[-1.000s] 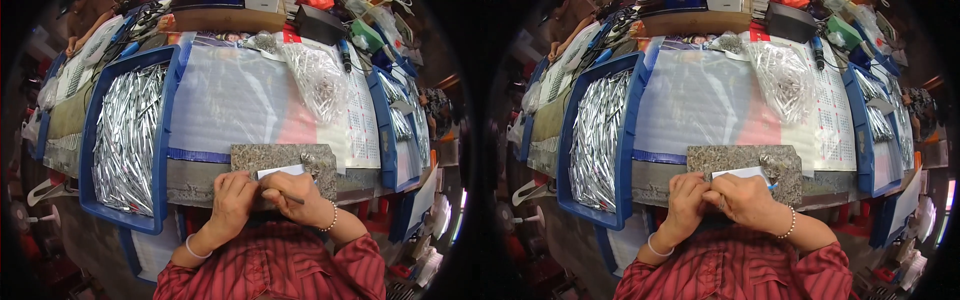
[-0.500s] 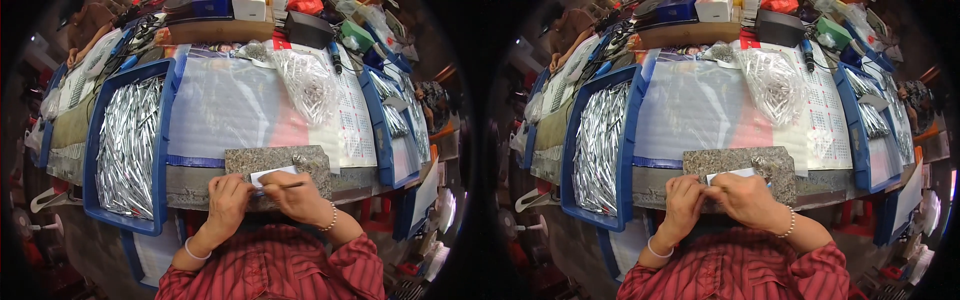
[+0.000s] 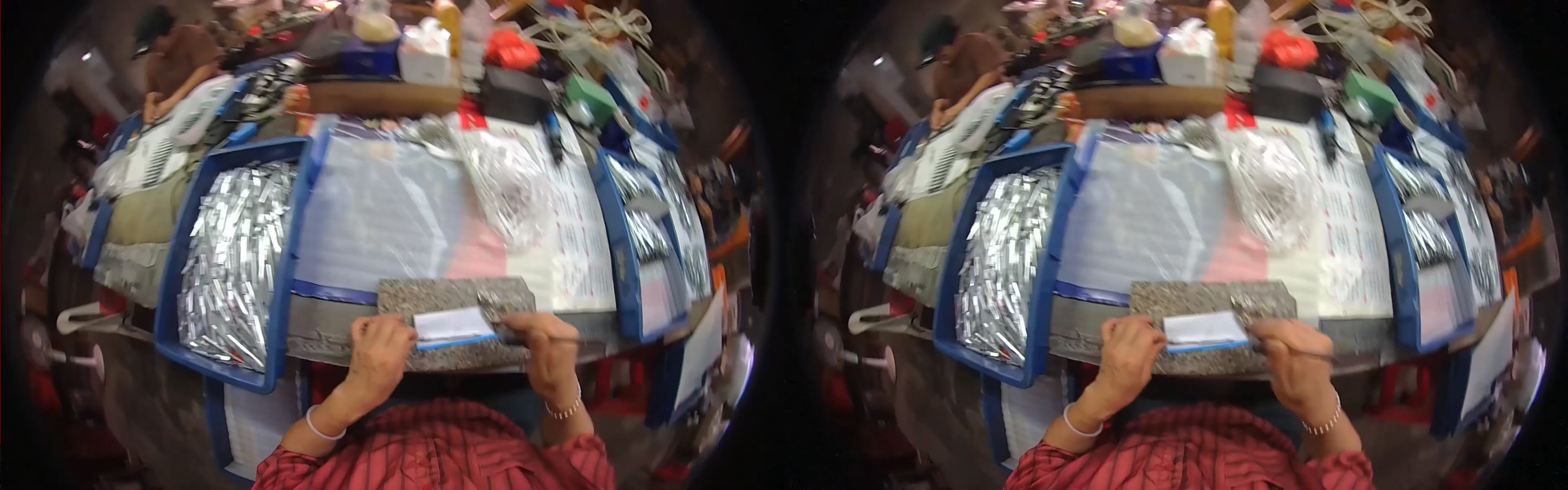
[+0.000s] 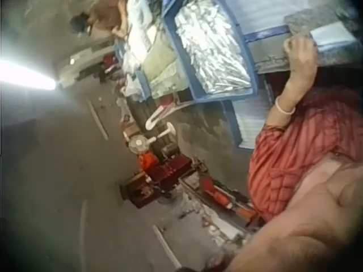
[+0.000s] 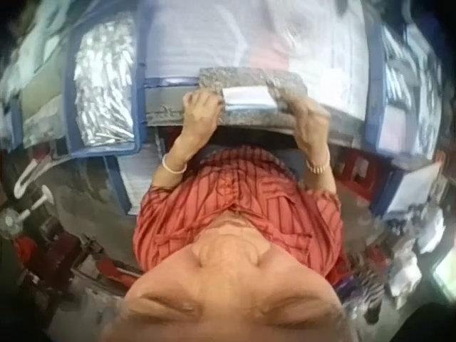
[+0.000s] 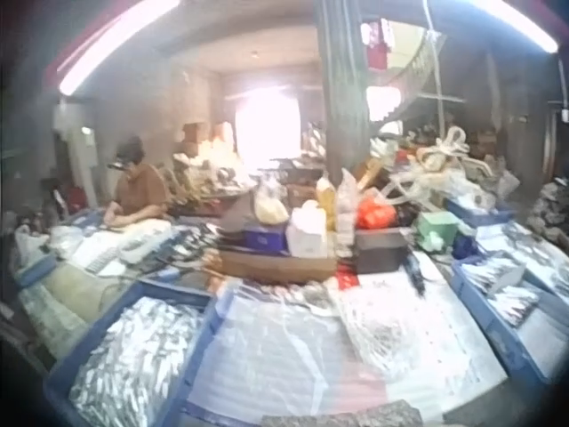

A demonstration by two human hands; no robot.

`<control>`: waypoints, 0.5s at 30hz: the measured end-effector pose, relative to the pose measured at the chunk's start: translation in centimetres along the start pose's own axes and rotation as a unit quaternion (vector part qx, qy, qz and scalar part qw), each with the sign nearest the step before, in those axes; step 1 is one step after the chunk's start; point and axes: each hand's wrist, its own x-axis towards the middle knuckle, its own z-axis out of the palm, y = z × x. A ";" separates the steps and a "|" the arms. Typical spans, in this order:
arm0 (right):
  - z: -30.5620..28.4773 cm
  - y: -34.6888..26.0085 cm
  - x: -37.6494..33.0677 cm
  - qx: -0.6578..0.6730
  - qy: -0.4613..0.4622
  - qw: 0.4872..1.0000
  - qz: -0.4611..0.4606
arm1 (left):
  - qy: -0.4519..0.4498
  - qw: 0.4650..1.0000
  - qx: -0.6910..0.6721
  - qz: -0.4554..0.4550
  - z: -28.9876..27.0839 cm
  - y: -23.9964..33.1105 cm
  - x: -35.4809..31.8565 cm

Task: The worker picks up small metal strips, places them on a stone block to inspect or mark them with a stylus tool, and then sorts them into a blue plastic bin.

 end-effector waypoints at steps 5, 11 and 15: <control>-0.3 -1.9 -2.4 0.151 0.041 0.985 0.074 | 0.037 0.999 -0.007 0.005 0.2 0.5 -0.8; 2.6 -1.0 -4.0 0.389 -0.013 0.892 0.231 | 0.113 0.989 -0.089 -0.022 -3.5 3.3 -2.9; 3.0 -3.3 -3.8 0.394 -0.114 0.872 0.267 | 0.110 0.990 -0.088 -0.004 -4.3 4.6 -4.6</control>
